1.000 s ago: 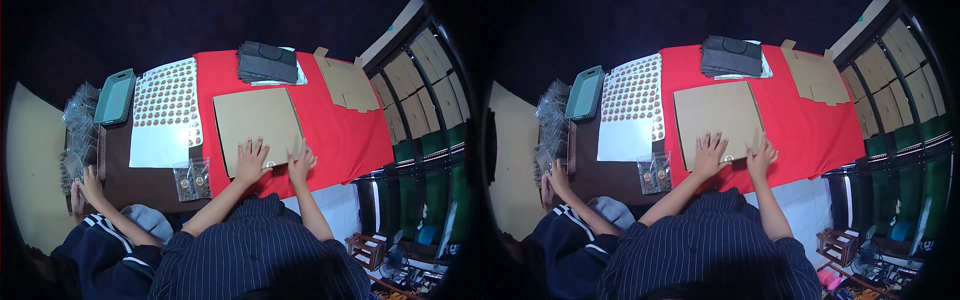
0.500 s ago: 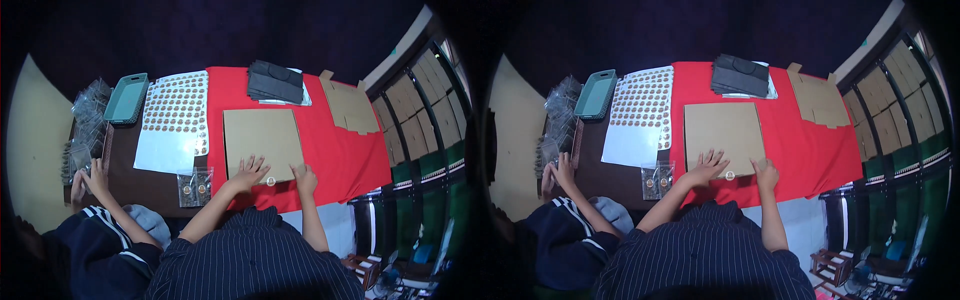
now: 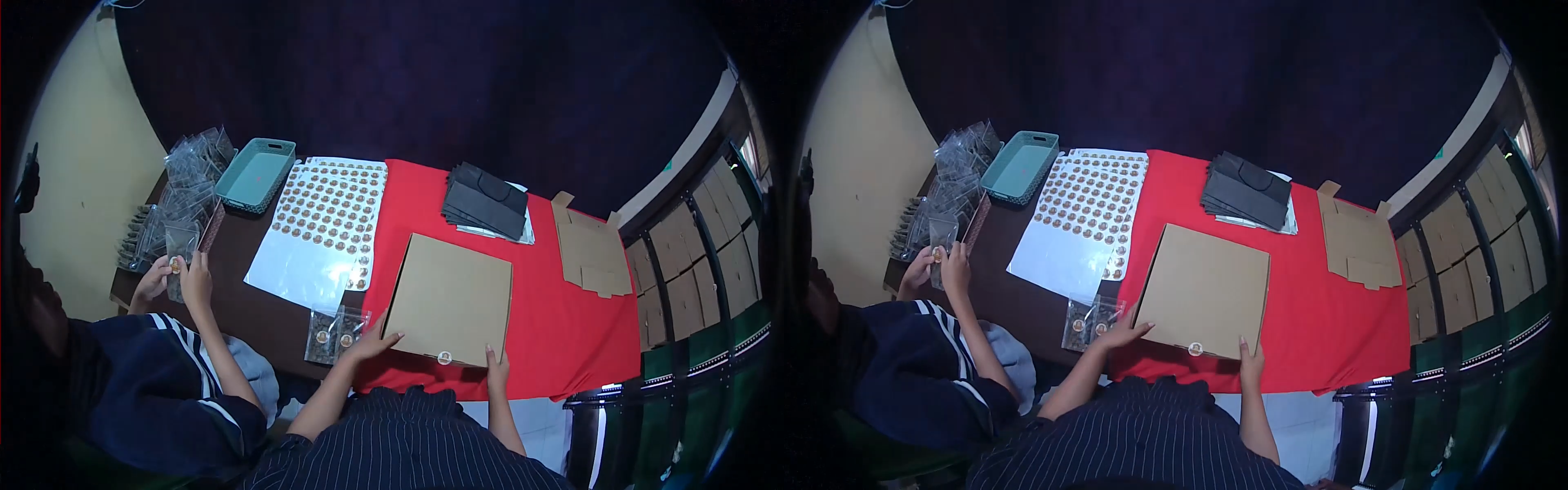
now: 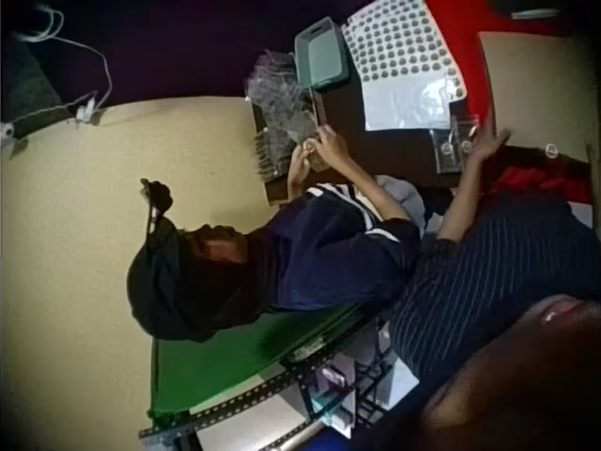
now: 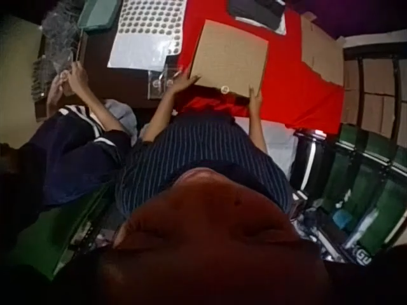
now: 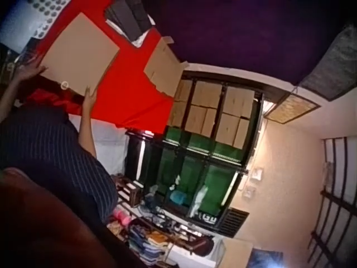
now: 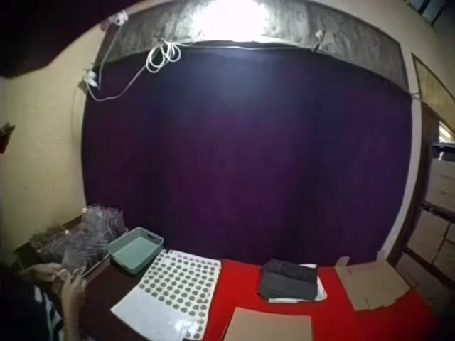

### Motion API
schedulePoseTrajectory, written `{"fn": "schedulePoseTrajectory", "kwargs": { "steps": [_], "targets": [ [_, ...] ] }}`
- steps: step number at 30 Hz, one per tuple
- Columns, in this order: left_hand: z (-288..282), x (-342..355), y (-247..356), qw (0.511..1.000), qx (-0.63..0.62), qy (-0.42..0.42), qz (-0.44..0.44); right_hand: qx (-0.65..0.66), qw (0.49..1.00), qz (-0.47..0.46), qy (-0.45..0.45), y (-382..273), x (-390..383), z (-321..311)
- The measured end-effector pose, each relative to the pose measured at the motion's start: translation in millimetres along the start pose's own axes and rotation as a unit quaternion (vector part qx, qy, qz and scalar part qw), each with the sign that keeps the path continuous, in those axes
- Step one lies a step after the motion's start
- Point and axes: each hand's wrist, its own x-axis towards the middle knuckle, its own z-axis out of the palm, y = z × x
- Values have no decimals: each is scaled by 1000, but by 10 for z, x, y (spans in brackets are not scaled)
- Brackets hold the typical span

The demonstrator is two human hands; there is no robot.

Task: Packing individual bags of food items into a cardboard box and sealing it.

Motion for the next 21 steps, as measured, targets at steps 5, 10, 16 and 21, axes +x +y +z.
{"fn": "schedulePoseTrajectory", "kwargs": {
  "steps": [5, 10, 16, 21],
  "targets": [
    [94, -141, 144, 998, -45, 31, -25, 41, 999, 26, 8, 116, 102, -34],
    [50, -324, 344, 994, -108, -19, -27, 90, 995, 32, -18, 80, 87, -111],
    [199, -752, 863, 999, -34, 1, -16, 103, 994, 32, -25, -26, 14, -405],
    [476, -718, 1318, 995, -92, -46, -14, 189, 979, 49, 50, 131, -190, -1105]
  ]
}}
